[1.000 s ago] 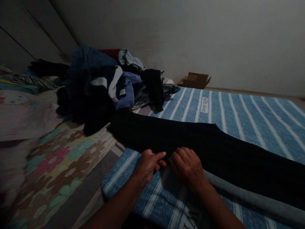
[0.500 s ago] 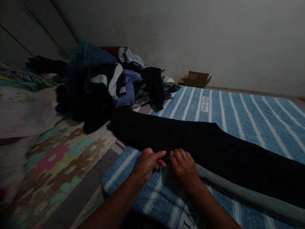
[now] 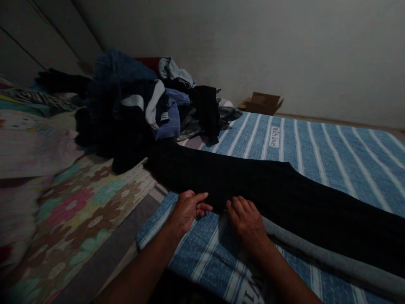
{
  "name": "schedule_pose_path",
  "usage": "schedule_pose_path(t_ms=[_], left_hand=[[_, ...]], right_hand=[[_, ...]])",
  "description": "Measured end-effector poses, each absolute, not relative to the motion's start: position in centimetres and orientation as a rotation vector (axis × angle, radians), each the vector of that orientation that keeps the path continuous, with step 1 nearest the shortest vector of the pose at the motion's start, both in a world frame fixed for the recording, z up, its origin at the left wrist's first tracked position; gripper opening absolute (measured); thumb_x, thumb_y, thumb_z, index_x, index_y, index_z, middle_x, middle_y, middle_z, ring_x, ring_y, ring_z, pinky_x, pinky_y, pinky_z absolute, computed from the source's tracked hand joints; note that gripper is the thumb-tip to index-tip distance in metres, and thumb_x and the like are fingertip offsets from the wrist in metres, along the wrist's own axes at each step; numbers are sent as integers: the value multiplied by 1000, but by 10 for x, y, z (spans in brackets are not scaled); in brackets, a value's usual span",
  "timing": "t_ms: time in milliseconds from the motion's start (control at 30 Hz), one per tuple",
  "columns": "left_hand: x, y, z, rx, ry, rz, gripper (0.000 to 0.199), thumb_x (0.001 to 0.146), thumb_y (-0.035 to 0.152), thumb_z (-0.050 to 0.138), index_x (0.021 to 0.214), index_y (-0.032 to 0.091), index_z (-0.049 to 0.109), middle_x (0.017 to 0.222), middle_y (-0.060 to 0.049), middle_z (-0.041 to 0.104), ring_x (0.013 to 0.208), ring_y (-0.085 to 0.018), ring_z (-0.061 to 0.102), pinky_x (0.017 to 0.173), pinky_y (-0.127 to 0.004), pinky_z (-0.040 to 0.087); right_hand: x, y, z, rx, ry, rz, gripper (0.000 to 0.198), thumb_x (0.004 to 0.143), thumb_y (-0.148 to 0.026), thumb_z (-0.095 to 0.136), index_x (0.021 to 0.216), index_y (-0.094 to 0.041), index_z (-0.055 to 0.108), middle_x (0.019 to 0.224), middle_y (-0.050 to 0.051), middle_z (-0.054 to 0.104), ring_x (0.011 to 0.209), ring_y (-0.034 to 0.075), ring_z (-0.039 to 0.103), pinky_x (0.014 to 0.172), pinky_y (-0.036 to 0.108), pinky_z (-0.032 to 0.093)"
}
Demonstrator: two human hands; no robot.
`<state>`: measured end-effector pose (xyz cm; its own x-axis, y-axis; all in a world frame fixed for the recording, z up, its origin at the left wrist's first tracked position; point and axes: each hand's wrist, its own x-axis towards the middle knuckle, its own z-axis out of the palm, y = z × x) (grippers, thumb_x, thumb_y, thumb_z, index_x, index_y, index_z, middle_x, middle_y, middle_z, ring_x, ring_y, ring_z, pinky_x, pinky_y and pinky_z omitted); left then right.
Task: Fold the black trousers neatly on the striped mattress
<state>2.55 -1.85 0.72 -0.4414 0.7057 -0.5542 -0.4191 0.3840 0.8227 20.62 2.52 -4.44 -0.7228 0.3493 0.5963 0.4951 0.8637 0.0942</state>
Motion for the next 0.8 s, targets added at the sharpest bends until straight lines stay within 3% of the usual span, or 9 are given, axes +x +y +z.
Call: schedule_pose_path(t_ms=[533, 700, 800], left_hand=[[16, -29, 5, 409, 1560, 1274, 18, 77, 13, 62, 73, 16, 45, 58, -3, 61, 44, -13, 61, 35, -16, 39], [-1, -31, 4, 273, 1507, 1445, 27, 71, 17, 67, 73, 19, 40, 59, 4, 53, 51, -18, 65, 37, -19, 43], [-20, -34, 3, 251, 1509, 1559, 25, 68, 19, 68, 74, 18, 43, 66, 2, 56, 54, -16, 65, 40, -21, 46]], right_hand=[[212, 20, -53, -574, -2449, -257, 33, 85, -5, 39, 110, -10, 61, 114, 18, 62, 113, 26, 51, 89, 41, 46], [213, 16, -62, -563, -2422, -233, 35, 85, -4, 38, 113, -9, 58, 116, 18, 60, 116, 27, 49, 91, 44, 46], [215, 15, -67, -569, -2420, -206, 36, 85, -4, 36, 113, -10, 57, 119, 17, 59, 116, 27, 50, 91, 44, 46]])
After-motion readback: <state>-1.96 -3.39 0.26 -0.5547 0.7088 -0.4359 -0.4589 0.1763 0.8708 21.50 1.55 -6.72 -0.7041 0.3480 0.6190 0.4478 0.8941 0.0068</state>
